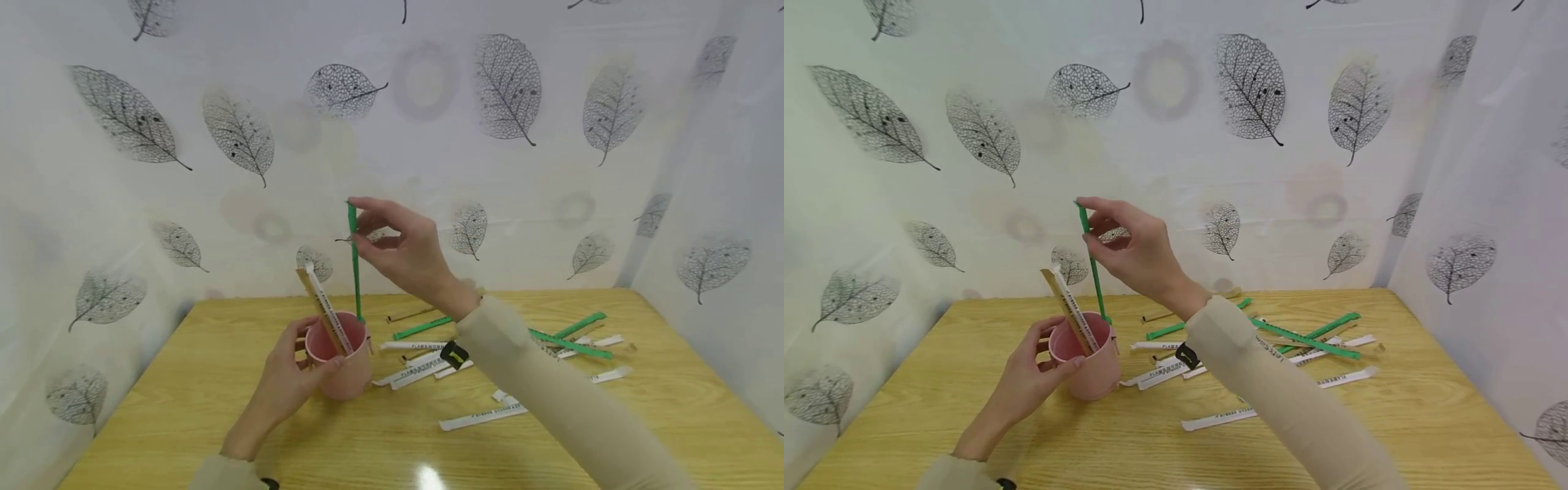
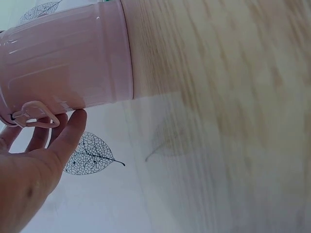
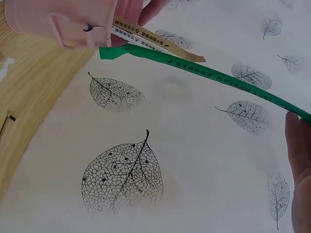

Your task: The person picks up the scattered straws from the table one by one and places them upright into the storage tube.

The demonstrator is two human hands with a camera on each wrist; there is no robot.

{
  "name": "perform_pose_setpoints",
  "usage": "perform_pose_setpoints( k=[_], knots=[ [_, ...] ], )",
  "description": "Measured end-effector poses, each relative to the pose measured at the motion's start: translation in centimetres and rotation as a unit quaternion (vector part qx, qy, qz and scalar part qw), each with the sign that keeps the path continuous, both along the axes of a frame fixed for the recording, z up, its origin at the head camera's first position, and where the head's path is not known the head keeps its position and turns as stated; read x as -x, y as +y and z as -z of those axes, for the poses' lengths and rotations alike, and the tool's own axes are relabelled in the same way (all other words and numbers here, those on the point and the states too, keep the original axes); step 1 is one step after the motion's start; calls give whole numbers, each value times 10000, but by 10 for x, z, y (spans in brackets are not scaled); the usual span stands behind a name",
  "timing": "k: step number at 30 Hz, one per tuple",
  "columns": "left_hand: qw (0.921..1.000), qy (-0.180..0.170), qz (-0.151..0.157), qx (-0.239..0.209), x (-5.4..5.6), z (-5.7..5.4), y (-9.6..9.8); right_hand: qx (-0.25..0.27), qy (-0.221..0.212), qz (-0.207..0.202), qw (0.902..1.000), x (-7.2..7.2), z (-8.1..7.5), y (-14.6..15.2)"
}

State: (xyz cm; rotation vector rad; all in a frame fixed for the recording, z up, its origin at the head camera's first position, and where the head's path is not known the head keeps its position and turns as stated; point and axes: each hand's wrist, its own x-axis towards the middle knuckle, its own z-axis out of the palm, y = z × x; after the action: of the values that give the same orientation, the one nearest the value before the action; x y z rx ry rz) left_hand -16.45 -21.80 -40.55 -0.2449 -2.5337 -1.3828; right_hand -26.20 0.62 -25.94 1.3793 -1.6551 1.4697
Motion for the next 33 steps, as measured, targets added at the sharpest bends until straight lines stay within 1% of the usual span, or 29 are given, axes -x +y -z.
perform_pose_setpoints(
  k=[3,5,15,19,25,30,33],
  knots=[
    [10000,5,-4,-14,0,0,0,-112,117,12,9999,-1,5,-5],
    [10000,34,0,7,0,0,0,-167,108,18,9998,0,9,-8],
    [10000,34,-13,12,1,2,-1,-581,-266,155,9978,4,39,-12],
    [10000,42,-21,-4,1,2,-1,-705,-270,218,9969,6,51,-13],
    [10000,37,-60,30,3,4,-2,-1034,-365,330,9934,6,71,-14],
    [10000,32,-22,-29,3,3,-2,-1103,-504,314,9921,7,83,-15],
    [10000,3,-3,-41,3,3,-1,-1097,-611,305,9916,7,88,-15]
  ],
)
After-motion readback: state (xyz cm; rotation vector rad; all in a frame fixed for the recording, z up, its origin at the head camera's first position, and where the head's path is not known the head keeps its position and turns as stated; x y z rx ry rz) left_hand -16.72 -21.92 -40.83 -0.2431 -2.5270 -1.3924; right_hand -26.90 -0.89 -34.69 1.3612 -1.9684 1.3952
